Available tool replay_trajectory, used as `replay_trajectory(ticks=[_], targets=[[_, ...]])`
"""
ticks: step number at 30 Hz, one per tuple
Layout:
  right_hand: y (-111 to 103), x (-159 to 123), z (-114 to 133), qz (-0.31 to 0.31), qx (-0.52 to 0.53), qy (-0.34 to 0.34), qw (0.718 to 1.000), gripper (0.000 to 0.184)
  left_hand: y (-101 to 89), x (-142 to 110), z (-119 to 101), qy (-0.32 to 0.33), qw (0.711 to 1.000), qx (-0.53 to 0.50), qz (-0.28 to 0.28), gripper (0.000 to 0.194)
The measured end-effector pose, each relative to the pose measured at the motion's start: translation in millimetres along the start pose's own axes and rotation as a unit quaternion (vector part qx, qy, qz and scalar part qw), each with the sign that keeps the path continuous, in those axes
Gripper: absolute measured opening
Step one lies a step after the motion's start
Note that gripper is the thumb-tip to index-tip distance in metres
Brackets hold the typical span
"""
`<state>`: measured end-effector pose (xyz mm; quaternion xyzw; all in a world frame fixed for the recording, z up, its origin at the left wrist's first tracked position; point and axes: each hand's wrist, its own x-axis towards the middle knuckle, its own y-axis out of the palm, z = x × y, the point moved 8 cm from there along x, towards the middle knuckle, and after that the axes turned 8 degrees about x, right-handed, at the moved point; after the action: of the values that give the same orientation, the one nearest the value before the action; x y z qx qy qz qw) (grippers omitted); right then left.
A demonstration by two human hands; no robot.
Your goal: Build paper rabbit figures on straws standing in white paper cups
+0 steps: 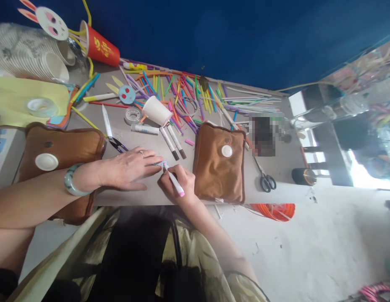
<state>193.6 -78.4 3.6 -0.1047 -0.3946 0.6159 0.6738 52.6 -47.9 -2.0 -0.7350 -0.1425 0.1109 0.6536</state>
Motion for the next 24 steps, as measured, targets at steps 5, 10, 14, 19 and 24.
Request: replay_trajectory(ticks=[5, 10, 14, 19, 24], targets=[[-3.4, 0.5, -1.4, -0.024, 0.008, 0.011, 1.0, 0.011, -0.2, -0.1, -0.1, -0.001, 1.0, 0.002, 0.005, 0.054], [-1.7, 0.8, -2.4, -0.013, 0.01, 0.012, 1.0, 0.01, 0.0, -0.8, 0.2, -0.001, 1.0, 0.006, 0.004, 0.057], [-1.4, 0.6, -1.6, -0.014, 0.005, 0.003, 1.0, 0.009, 0.6, 0.1, -0.6, 0.003, 1.0, -0.007, 0.012, 0.054], [-0.7, 0.0, -0.5, -0.006, 0.011, -0.004, 1.0, 0.008, -1.0, 0.6, -0.2, 0.0, 1.0, -0.024, 0.002, 0.054], [1.2, -0.1, -2.5, 0.011, 0.01, 0.007, 1.0, 0.008, -1.2, 0.2, -0.1, -0.001, 1.0, -0.029, -0.009, 0.053]])
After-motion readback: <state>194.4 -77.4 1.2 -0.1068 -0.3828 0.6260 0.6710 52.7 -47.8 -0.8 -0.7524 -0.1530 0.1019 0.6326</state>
